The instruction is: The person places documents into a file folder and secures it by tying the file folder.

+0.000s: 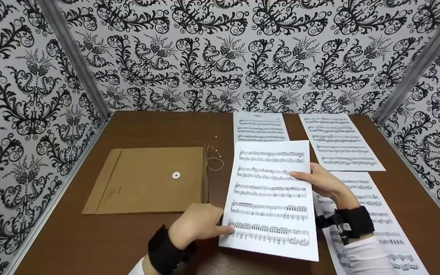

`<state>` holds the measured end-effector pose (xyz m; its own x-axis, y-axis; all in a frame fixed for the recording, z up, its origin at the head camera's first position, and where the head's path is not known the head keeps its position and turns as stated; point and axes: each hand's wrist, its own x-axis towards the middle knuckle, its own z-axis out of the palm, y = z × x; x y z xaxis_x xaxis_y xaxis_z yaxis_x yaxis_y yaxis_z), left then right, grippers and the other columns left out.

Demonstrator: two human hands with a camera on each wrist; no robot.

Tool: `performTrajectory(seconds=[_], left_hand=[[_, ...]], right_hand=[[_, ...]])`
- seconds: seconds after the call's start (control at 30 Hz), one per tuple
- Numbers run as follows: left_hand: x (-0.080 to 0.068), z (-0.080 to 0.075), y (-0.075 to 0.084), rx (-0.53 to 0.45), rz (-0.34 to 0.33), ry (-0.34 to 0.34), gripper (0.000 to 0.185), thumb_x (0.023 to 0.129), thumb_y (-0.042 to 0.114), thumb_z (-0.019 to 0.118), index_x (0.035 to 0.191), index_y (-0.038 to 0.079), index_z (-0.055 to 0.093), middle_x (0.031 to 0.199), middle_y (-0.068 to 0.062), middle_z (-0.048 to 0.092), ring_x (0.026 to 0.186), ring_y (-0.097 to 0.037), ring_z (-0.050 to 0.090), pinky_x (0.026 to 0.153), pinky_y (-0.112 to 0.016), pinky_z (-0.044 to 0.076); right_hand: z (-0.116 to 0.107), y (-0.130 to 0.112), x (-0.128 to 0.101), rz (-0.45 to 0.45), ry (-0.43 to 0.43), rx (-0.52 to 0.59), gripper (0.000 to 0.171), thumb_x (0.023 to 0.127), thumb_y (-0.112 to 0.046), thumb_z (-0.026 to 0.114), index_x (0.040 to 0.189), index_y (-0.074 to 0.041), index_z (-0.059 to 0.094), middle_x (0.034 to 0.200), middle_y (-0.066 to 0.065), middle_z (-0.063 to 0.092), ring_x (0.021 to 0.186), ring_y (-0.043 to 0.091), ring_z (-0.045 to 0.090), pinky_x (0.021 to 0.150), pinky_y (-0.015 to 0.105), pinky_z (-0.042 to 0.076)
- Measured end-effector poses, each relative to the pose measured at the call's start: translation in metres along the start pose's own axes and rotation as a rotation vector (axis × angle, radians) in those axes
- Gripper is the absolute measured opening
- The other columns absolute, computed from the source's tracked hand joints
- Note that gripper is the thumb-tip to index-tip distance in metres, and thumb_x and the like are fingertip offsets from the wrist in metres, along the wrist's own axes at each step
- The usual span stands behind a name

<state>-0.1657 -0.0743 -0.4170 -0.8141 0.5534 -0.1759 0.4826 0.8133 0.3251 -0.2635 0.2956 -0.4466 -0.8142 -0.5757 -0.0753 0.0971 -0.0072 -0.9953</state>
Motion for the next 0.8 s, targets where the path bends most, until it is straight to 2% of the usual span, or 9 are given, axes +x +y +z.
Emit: performTrajectory(seconds=[0.07,0.13,0.27,0.4,0.5,0.63,0.73,0.8], left_hand=[[0.001,-0.001,-0.002,-0.03,-0.001,0.006,0.043,0.092,0.051,0.071,0.067,0.019,0.056,0.057,0.008,0.045,0.056,-0.009,0.048,0.052,-0.026,0.031],[0.002,-0.003,-0.004,-0.065,0.0,0.018,0.048,0.092,0.051,0.07,0.062,0.019,0.051,0.054,0.01,0.035,0.053,-0.007,0.039,0.051,-0.025,0.027],[0.007,-0.004,-0.012,-0.165,0.001,0.044,0.047,0.092,0.049,0.07,0.059,0.019,0.056,0.053,0.013,0.033,0.052,-0.006,0.036,0.05,-0.024,0.026],[0.014,-0.005,-0.019,-0.283,-0.007,0.074,0.034,0.091,0.043,0.073,0.071,0.016,0.073,0.053,0.013,0.04,0.049,-0.005,0.036,0.048,-0.023,0.026],[0.017,-0.006,-0.023,-0.361,0.0,0.096,0.026,0.091,0.037,0.076,0.086,0.012,0.079,0.061,0.01,0.057,0.05,-0.004,0.04,0.048,-0.021,0.028],[0.021,-0.008,-0.027,-0.447,0.021,0.116,0.027,0.09,0.032,0.078,0.101,0.007,0.079,0.082,-0.002,0.078,0.061,-0.005,0.061,0.056,-0.02,0.043],[0.023,-0.008,-0.029,-0.51,0.034,0.117,0.03,0.09,0.027,0.078,0.111,0.006,0.077,0.091,-0.008,0.081,0.076,-0.012,0.073,0.066,-0.023,0.054],[0.025,-0.009,-0.029,-0.555,0.043,0.114,0.031,0.091,0.022,0.078,0.116,0.005,0.075,0.096,-0.009,0.081,0.083,-0.016,0.076,0.069,-0.024,0.056]], right_hand=[[0.0,0.0,0.0,-0.005,0.006,0.017,0.031,0.106,-0.002,0.048,0.136,-0.001,0.056,0.114,0.004,0.078,0.099,0.021,0.078,0.084,0.036,0.063],[-0.001,0.0,0.001,-0.008,0.014,0.024,0.03,0.106,-0.001,0.048,0.134,-0.004,0.058,0.113,0.004,0.078,0.098,0.02,0.079,0.084,0.036,0.063],[-0.001,0.001,0.001,-0.021,0.025,0.032,0.03,0.105,-0.001,0.047,0.134,-0.004,0.058,0.114,0.004,0.078,0.099,0.02,0.078,0.084,0.036,0.063],[-0.001,0.001,0.0,-0.026,0.045,0.03,0.03,0.106,-0.001,0.047,0.134,-0.003,0.057,0.115,0.003,0.078,0.1,0.02,0.078,0.085,0.035,0.063],[-0.001,0.0,0.0,-0.025,0.062,0.035,0.03,0.106,-0.003,0.047,0.135,-0.004,0.057,0.115,0.003,0.078,0.1,0.019,0.078,0.085,0.034,0.063],[-0.001,-0.001,0.0,-0.021,0.087,0.042,0.031,0.107,-0.004,0.047,0.137,-0.003,0.054,0.115,0.002,0.077,0.1,0.019,0.078,0.086,0.035,0.063],[-0.001,-0.001,0.0,-0.008,0.116,0.045,0.031,0.107,-0.006,0.049,0.138,-0.004,0.052,0.115,0.002,0.077,0.1,0.019,0.078,0.086,0.034,0.063],[0.0,-0.001,0.0,-0.008,0.133,0.04,0.033,0.107,-0.007,0.049,0.14,-0.005,0.049,0.115,0.001,0.076,0.1,0.018,0.078,0.086,0.034,0.063]])
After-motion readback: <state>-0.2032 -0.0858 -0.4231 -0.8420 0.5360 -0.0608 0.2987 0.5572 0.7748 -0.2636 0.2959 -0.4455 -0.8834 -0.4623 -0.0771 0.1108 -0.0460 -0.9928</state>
